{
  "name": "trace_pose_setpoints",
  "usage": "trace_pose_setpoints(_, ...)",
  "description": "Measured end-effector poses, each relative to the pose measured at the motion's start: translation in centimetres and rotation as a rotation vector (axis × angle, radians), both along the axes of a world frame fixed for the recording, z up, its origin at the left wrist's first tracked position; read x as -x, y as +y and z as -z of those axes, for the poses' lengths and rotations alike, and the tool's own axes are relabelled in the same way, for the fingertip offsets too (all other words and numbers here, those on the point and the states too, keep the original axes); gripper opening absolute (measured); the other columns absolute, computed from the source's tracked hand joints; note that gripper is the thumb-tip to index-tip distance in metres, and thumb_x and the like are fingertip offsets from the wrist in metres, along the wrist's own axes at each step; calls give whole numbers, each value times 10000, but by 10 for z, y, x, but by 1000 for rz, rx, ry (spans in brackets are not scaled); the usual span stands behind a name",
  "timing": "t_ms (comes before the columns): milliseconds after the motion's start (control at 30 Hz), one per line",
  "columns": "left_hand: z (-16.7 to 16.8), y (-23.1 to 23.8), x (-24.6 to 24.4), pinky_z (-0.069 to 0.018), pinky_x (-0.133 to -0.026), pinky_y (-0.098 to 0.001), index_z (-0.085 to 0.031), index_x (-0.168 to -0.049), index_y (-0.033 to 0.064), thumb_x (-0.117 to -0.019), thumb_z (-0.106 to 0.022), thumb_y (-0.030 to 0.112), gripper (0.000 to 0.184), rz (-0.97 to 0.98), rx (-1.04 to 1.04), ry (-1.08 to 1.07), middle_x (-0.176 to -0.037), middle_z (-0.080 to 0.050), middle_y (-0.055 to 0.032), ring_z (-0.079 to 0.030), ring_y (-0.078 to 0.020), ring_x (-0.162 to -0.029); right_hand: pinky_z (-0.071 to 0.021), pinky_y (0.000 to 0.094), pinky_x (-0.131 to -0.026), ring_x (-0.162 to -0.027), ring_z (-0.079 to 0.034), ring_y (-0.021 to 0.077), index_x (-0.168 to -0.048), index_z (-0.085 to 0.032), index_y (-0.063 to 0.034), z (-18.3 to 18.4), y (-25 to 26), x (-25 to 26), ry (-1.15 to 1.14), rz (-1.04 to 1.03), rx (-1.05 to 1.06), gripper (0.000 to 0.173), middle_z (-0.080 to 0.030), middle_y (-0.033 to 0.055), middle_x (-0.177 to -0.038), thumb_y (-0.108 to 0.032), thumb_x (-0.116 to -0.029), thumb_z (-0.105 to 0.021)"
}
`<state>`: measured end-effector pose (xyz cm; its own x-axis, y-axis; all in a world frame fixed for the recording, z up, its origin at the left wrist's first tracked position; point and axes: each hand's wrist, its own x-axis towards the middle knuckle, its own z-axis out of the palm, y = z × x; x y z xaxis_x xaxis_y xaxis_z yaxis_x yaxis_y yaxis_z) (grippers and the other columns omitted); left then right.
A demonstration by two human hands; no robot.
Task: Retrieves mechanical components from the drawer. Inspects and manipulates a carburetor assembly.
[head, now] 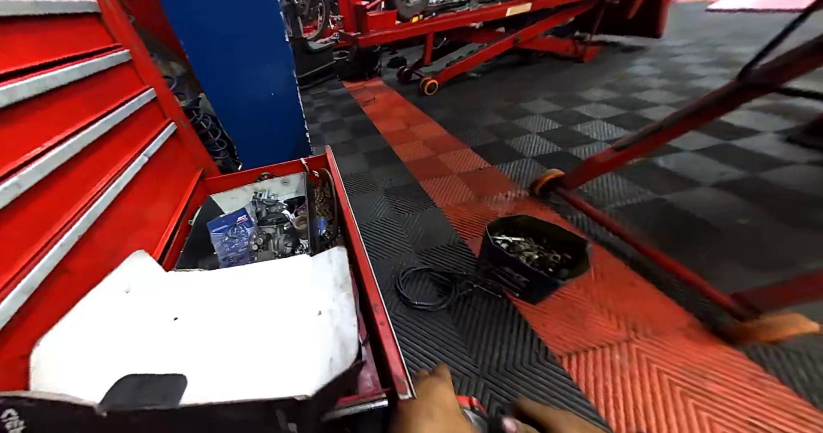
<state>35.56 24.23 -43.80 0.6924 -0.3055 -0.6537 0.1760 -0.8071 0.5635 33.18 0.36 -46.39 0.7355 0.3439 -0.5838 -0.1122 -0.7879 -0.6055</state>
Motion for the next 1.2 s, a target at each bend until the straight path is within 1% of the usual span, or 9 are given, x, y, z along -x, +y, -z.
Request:
trace_pose_setpoints(167,6,-1,-2,-492,-1052,-575,-378,-1569,144,-599,-956,469,1175,-53,18,3,-1497,-489,-187,-556,-347,-1301,-499,622,-964,-1107,-666,349,-1336,-599,-133,10,22,-9,73,-140,3,740,-694,173,-1144,-744,-977,-386)
trace_pose_setpoints(400,6,-8,-1,-505,-1064,-508,-415,-1535,98,-733,-867,526,1015,-113,116,-36,-1407,-599,-145,-604,-270,-1268,-502,576,-922,-1046,-663,305,-1280,-623,-121,-5,13,-15,51,-48,-77,593,-687,148,-1083,-609,-1054,-373)
trace_pose_setpoints(567,6,-6,3,-609,-777,-386,-471,-1479,87,-934,-740,402,685,-219,317,38,-1135,-732,-90,-720,-184,-916,-534,521,-817,-899,-677,233,-1092,-693,-172,1,6,-18,-40,-73,11,389,-697,59,-918,-497,-1058,-483)
trace_pose_setpoints(700,5,-3,6,-616,-631,-367,-487,-1473,103,-1043,-592,222,459,-258,474,80,-1118,-720,-112,-712,-218,-747,-539,519,-775,-849,-672,221,-1041,-696,-187,-2,7,-18,-51,-90,71,371,-684,41,-875,-483,-1061,-472)
trace_pose_setpoints(900,1,-8,7,-637,-650,-413,-465,-1479,92,-1073,-475,106,406,-338,598,124,-1148,-718,-142,-743,-274,-806,-533,537,-846,-940,-678,228,-1159,-677,-162,5,4,-22,-1,-57,-49,481,-699,68,-983,-554,-1065,-414)
trace_pose_setpoints(1033,1,-9,8,-634,-642,-403,-461,-1474,99,-1083,-450,112,392,-414,603,133,-1140,-714,-153,-740,-274,-783,-535,486,-881,-964,-670,165,-1161,-700,-174,11,4,-27,63,-89,-213,376,-707,27,-1020,-487,-1045,-527)
trace_pose_setpoints(1067,1,-9,8,-633,-642,-402,-465,-1470,96,-1083,-450,116,387,-425,601,128,-1137,-716,-153,-741,-274,-781,-541,473,-863,-942,-672,159,-1152,-711,-171,10,5,-28,65,-92,-225,357,-712,23,-1010,-470,-1038,-552)
trace_pose_setpoints(1133,1,-8,9,-633,-656,-397,-482,-1456,93,-1088,-468,162,375,-426,594,108,-1138,-711,-157,-740,-272,-791,-558,397,-701,-777,-666,136,-1105,-723,-173,7,6,-27,41,-84,-223,338,-708,13,-908,-465,-1034,-570)
trace_pose_setpoints(1200,2,-8,10,-634,-699,-390,-515,-1427,95,-1094,-480,258,372,-414,592,69,-1126,-717,-153,-742,-264,-827,-554,387,-667,-730,-657,134,-1095,-720,-178,2,6,-25,0,-87,-195,341,-694,6,-865,-471,-1041,-553)
